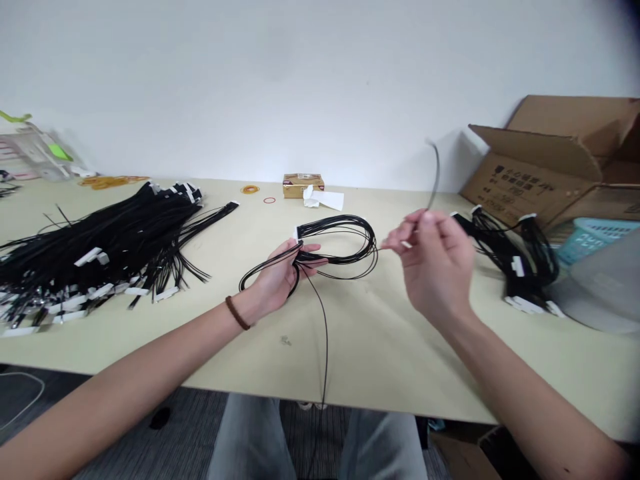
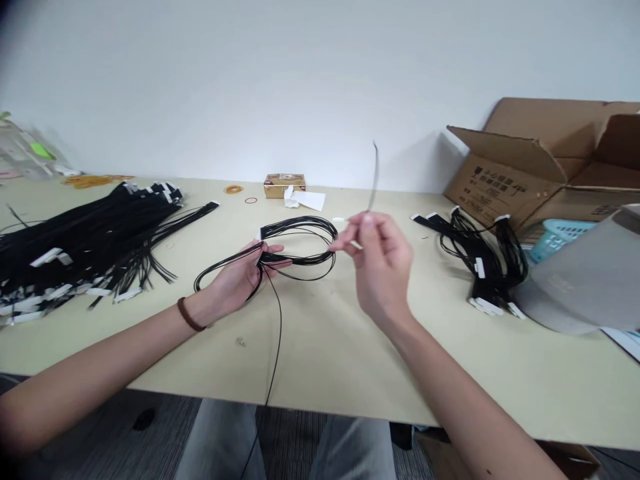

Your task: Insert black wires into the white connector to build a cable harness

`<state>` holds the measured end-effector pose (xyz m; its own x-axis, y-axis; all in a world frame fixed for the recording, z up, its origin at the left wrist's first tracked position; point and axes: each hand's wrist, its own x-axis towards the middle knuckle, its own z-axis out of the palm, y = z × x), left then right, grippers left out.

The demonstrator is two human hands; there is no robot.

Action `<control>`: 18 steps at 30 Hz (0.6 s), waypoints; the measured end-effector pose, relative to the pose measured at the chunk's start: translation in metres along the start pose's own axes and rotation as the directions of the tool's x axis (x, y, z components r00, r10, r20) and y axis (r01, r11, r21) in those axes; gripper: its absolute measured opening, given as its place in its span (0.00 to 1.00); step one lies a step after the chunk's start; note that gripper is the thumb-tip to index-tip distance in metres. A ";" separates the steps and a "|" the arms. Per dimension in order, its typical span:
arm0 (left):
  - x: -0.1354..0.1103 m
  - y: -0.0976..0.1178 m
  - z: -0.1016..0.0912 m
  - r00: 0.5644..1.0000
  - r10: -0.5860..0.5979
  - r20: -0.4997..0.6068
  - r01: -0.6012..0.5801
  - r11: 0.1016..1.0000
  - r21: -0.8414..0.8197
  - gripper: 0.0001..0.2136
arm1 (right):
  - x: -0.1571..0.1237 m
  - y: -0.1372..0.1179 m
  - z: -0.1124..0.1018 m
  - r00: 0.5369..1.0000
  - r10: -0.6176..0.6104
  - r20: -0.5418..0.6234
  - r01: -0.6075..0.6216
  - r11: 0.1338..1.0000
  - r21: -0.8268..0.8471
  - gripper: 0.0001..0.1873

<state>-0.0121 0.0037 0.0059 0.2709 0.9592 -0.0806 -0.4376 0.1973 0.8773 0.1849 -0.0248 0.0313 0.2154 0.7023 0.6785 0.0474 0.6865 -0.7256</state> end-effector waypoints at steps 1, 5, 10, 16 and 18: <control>-0.001 0.000 0.000 1.000 0.003 -0.002 -0.003 1.000 0.008 0.06 | 0.005 0.001 -0.005 0.996 -0.025 -0.083 0.023 0.999 -0.029 0.10; -0.003 -0.002 0.001 1.000 0.009 0.029 -0.010 0.999 0.033 0.06 | 0.008 0.001 -0.011 0.915 -0.395 -0.082 0.318 0.830 -0.459 0.09; -0.004 -0.004 0.000 0.989 0.012 0.150 -0.020 0.999 0.050 0.09 | -0.013 0.005 0.006 0.716 -0.540 0.443 0.679 0.390 -0.622 0.06; -0.003 -0.006 0.001 0.976 -0.007 0.216 -0.013 0.996 0.091 0.09 | -0.022 0.013 0.013 0.669 -0.587 0.457 0.719 0.354 -0.598 0.08; -0.003 -0.008 0.000 0.971 -0.004 0.238 -0.018 0.996 0.090 0.10 | -0.021 0.012 0.013 0.674 -0.585 0.451 0.720 0.386 -0.576 0.09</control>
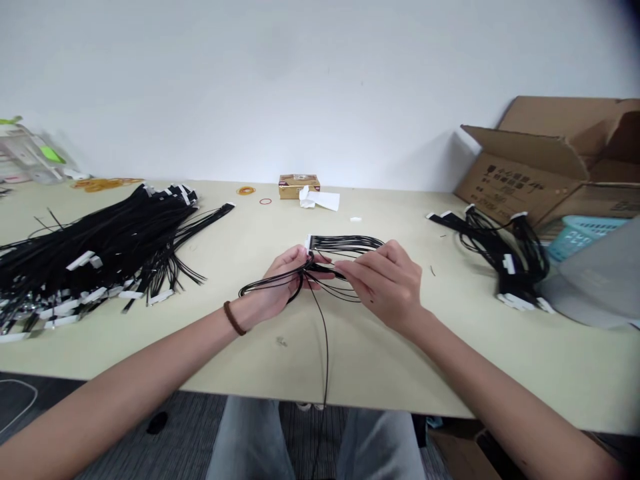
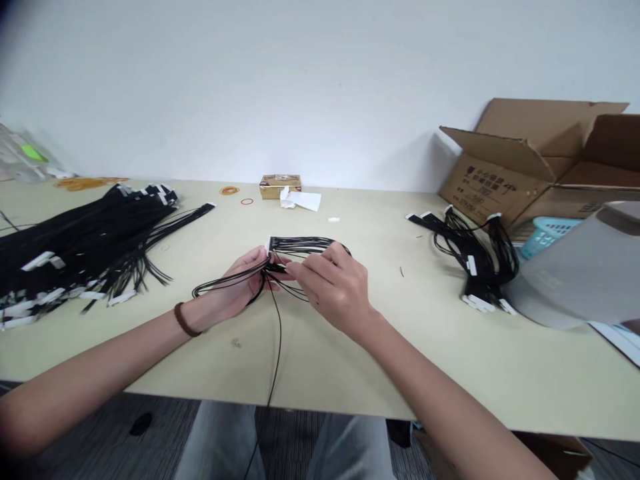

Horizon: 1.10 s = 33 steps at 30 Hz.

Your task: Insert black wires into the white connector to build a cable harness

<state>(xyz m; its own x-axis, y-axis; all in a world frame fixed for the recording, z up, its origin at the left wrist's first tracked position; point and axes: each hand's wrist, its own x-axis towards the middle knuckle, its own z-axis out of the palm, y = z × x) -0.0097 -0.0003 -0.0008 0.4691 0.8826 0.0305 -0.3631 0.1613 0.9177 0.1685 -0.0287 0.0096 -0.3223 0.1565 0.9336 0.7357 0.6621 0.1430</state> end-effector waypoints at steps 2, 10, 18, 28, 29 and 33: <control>0.000 -0.001 -0.001 1.000 0.001 0.021 -0.002 1.000 0.005 0.11 | 0.001 0.000 -0.001 1.000 0.019 -0.005 -0.019 1.000 0.018 0.10; 0.000 0.000 0.001 0.998 -0.020 0.054 0.017 0.999 0.050 0.11 | 0.000 0.003 -0.002 1.000 0.016 0.023 -0.017 0.999 0.048 0.11; 0.000 0.000 0.001 0.998 -0.023 0.058 0.021 0.999 0.039 0.11 | 0.002 0.003 -0.003 0.998 0.050 0.042 -0.053 0.995 0.080 0.11; -0.001 0.001 0.002 0.998 -0.002 0.064 -0.001 0.999 0.050 0.11 | 0.004 0.003 -0.004 0.993 0.092 0.080 -0.098 0.993 0.065 0.05; -0.001 0.001 0.002 0.998 0.002 0.064 -0.006 0.998 0.057 0.11 | 0.004 0.003 -0.004 0.992 0.097 0.083 -0.102 0.993 0.062 0.05; -0.003 0.002 0.004 0.998 0.017 0.067 -0.022 0.996 0.088 0.10 | 0.002 0.002 -0.003 0.986 0.138 0.096 -0.143 0.988 0.053 0.04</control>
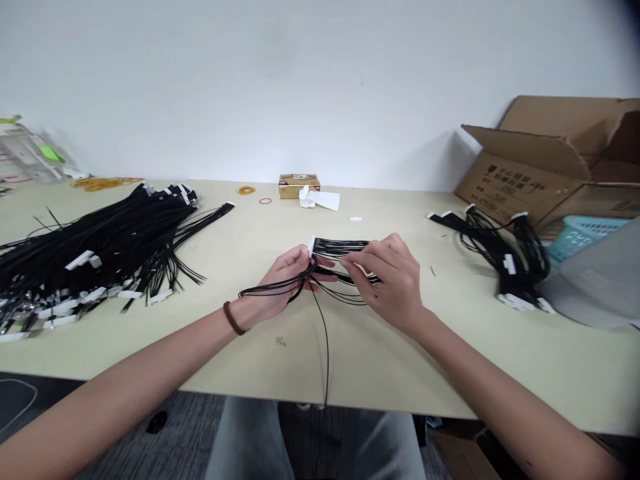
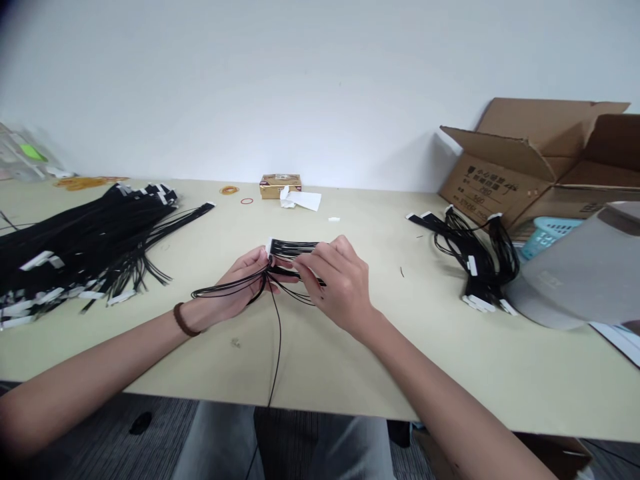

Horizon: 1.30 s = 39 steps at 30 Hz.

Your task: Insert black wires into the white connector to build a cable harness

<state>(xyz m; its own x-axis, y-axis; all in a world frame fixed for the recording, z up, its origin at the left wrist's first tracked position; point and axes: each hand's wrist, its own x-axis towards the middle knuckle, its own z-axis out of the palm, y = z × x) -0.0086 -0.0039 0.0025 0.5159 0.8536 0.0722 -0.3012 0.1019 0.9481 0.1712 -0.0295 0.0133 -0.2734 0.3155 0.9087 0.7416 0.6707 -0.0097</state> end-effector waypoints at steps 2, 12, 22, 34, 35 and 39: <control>-0.001 0.000 0.000 1.000 0.006 -0.002 -0.005 1.000 0.014 0.11 | 0.000 -0.001 0.000 0.999 0.033 0.011 -0.033 0.999 -0.003 0.04; 0.001 0.000 -0.001 1.000 0.008 -0.006 -0.008 0.999 0.037 0.12 | -0.002 -0.005 0.003 0.998 0.054 0.012 -0.053 0.998 -0.034 0.04; -0.001 0.000 0.003 1.000 -0.022 -0.003 0.022 0.998 0.058 0.13 | -0.004 -0.011 0.008 1.000 0.000 -0.018 0.000 1.000 -0.020 0.04; -0.002 -0.001 0.003 0.998 -0.034 0.055 0.027 0.992 0.120 0.12 | -0.005 -0.010 0.008 1.000 0.008 -0.015 -0.008 1.000 -0.016 0.05; -0.003 -0.001 0.004 0.998 -0.034 0.057 0.027 0.992 0.124 0.12 | -0.005 -0.009 0.008 1.000 0.005 -0.014 -0.006 1.000 -0.016 0.05; -0.003 -0.002 0.004 0.998 -0.041 0.057 0.033 0.991 0.127 0.13 | -0.007 -0.008 0.009 1.000 -0.002 -0.004 0.002 1.000 -0.012 0.05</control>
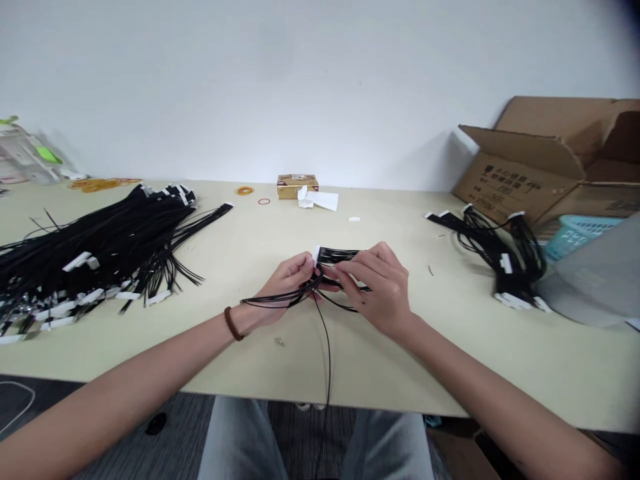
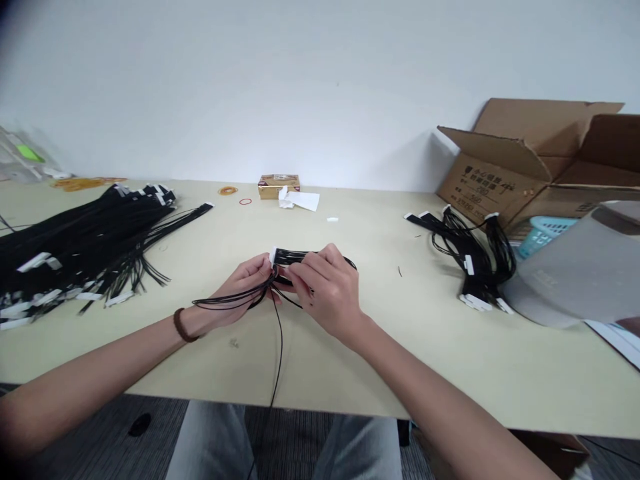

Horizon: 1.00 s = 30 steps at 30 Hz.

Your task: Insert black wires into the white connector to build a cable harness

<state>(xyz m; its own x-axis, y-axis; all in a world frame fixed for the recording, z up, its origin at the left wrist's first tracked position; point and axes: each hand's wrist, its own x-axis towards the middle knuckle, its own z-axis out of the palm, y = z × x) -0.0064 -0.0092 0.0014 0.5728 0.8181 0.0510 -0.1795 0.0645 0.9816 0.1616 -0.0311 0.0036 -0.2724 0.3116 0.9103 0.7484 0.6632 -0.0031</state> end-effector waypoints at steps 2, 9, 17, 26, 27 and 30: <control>0.000 0.000 0.000 1.000 -0.002 -0.005 0.002 1.000 0.002 0.13 | -0.001 0.000 0.000 1.000 0.003 0.001 -0.003 1.000 0.001 0.06; -0.002 -0.001 0.001 1.000 0.002 -0.010 -0.002 1.000 0.008 0.13 | 0.000 0.000 -0.001 1.000 0.009 0.014 -0.009 1.000 0.006 0.06; 0.001 -0.001 0.000 0.996 -0.009 -0.084 0.003 0.998 -0.066 0.12 | 0.000 0.001 0.004 0.999 0.024 0.038 -0.023 1.000 -0.007 0.04; 0.005 0.003 -0.011 0.974 0.007 -0.227 -0.056 0.976 -0.209 0.10 | -0.003 0.005 0.002 0.916 -0.314 0.249 0.296 0.949 0.106 0.15; 0.005 0.004 -0.011 0.969 0.003 -0.246 -0.057 0.975 -0.213 0.10 | -0.005 0.006 0.004 0.891 -0.349 0.289 0.309 0.935 0.177 0.13; 0.006 0.003 -0.011 0.961 0.017 -0.276 -0.078 0.974 -0.213 0.10 | -0.009 0.005 0.010 0.893 -0.327 0.310 0.211 0.911 0.355 0.10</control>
<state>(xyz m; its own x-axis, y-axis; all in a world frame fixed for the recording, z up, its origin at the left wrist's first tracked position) -0.0122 0.0022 0.0026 0.3267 0.9450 0.0148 -0.3901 0.1206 0.9128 0.1616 -0.0238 -0.0092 -0.6755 0.2716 0.6855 0.4097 0.9112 0.0427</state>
